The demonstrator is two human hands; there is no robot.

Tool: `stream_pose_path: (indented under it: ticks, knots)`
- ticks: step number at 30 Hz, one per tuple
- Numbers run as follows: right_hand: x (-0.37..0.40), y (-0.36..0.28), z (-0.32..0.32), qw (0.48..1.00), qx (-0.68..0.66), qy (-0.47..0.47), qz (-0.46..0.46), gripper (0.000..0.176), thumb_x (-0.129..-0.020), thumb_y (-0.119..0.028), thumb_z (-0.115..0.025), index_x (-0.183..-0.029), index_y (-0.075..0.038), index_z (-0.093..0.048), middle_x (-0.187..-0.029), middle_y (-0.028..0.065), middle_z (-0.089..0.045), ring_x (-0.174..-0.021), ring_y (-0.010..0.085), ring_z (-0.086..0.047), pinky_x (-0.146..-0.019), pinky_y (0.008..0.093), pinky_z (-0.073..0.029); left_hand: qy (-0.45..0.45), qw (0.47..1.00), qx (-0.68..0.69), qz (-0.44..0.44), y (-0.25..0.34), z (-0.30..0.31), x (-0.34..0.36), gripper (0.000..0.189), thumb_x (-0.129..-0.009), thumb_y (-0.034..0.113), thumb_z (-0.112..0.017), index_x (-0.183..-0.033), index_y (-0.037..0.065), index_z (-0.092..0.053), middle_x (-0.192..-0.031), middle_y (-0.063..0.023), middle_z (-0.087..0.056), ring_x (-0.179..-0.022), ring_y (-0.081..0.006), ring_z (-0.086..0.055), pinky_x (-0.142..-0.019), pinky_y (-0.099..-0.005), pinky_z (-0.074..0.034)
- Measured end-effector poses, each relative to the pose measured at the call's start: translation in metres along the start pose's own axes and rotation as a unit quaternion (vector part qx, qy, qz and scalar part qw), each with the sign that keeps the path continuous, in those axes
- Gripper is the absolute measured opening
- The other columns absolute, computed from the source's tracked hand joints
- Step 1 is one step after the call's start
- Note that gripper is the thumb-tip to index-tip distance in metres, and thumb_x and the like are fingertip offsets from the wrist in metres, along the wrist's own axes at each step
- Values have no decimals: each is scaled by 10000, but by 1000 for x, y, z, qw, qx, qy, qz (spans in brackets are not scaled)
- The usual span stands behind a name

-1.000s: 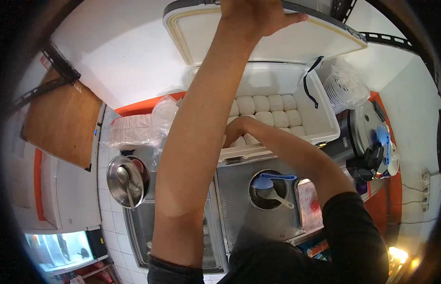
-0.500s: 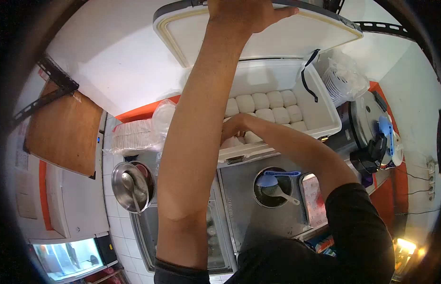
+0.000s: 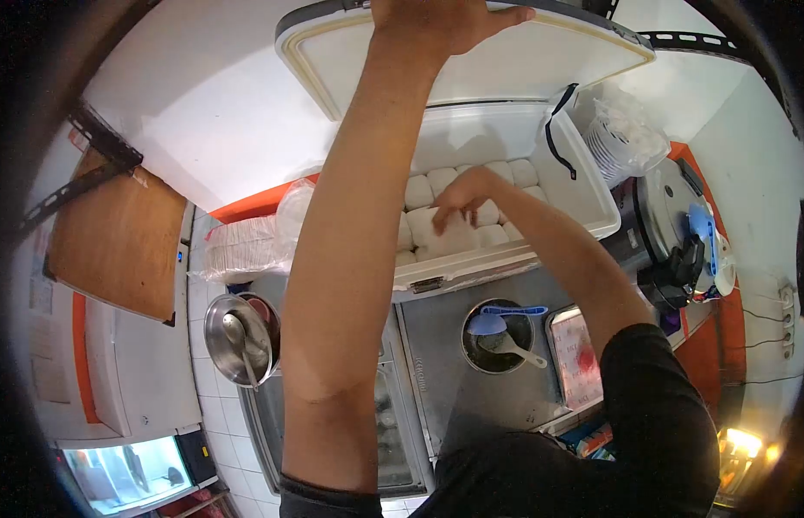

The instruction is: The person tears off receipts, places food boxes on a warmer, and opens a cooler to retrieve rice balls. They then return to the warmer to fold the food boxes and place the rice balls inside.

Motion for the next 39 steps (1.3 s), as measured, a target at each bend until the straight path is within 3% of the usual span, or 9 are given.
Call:
stream_pose_path:
  ticks: [2,6,9,13,18,21,24,26,39]
  knots:
    - [21,-11,-11,963,-46,43,-262,644,-719,-421,-767,-1249,-98,-594,-1344,177,-512,-1201,379,-495,-940,509,-472,14,1000,-5,3,-1,-1,2,784,-845,730,-446,-720,2,-709,-682,-190,-669,-678,-325,-675,-644,-419,-542]
    - [16,3,-23,952,15,64,-298,933,-720,-404,-780,-1480,-146,-306,-1462,186,-392,-1327,400,-383,-1017,559,-399,3,1000,-19,5,2,2,-2,769,-823,730,-481,-716,4,-708,-684,-180,-672,-678,-320,-676,-639,-415,-539]
    - [12,0,-24,958,-31,-3,-284,1116,-703,-395,-797,-1537,-150,-98,-1510,215,-307,-1361,398,-334,-1041,569,-374,-25,999,-20,26,0,-6,-6,756,-814,722,-502,-686,4,-700,-675,-175,-669,-668,-319,-673,-648,-414,-539]
    - [14,2,-29,961,-43,20,-271,1148,-697,-396,-801,-1540,-125,-70,-1522,238,-270,-1387,392,-293,-1066,568,-345,57,998,-20,-2,2,3,2,763,-830,719,-480,-762,-3,-717,-751,-193,-688,-735,-324,-684,-693,-416,-545]
    - [22,-14,-39,965,-28,64,-254,1054,-721,-401,-777,-1523,-120,-153,-1531,221,-253,-1391,386,-287,-1066,568,-340,-85,995,27,50,1,5,-7,728,-827,704,-501,-799,12,-724,-786,-180,-699,-765,-312,-689,-725,-417,-545]
    - [9,1,-29,963,-19,56,-263,813,-766,-447,-748,-1442,-133,-423,-1553,199,-218,-1424,391,-214,-1118,526,-296,18,999,14,32,1,-7,-1,693,-823,685,-523,-763,24,-723,-751,-150,-701,-735,-286,-692,-709,-397,-548]
    - [7,-1,-23,960,2,2,-278,806,-768,-460,-744,-1438,-141,-430,-1542,196,-252,-1412,392,-240,-1122,505,-299,-4,999,23,38,1,-7,-2,654,-787,672,-576,-714,38,-717,-700,-141,-687,-679,-277,-679,-664,-385,-544]
    - [7,-6,-26,956,2,24,-293,826,-747,-424,-764,-1407,-54,-432,-1424,198,-443,-1333,342,-398,-1083,494,-358,171,985,27,13,1,-10,3,629,-756,662,-612,-685,45,-711,-676,-138,-679,-656,-269,-673,-635,-378,-539]
    - [10,5,-26,966,-13,96,-239,1103,-737,-398,-789,-1518,-32,-101,-1483,215,-340,-1298,335,-436,-1069,452,-400,-102,990,43,92,5,4,-3,702,-712,773,-565,-838,110,-755,-846,-73,-709,-845,-203,-676,-772,-332,-504]
Point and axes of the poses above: each hand's wrist, its own x-axis away from the middle knuckle, its own z-axis out of the back of the hand, y = z × x, the point moved 1 cm from there along -x, towards the middle knuckle
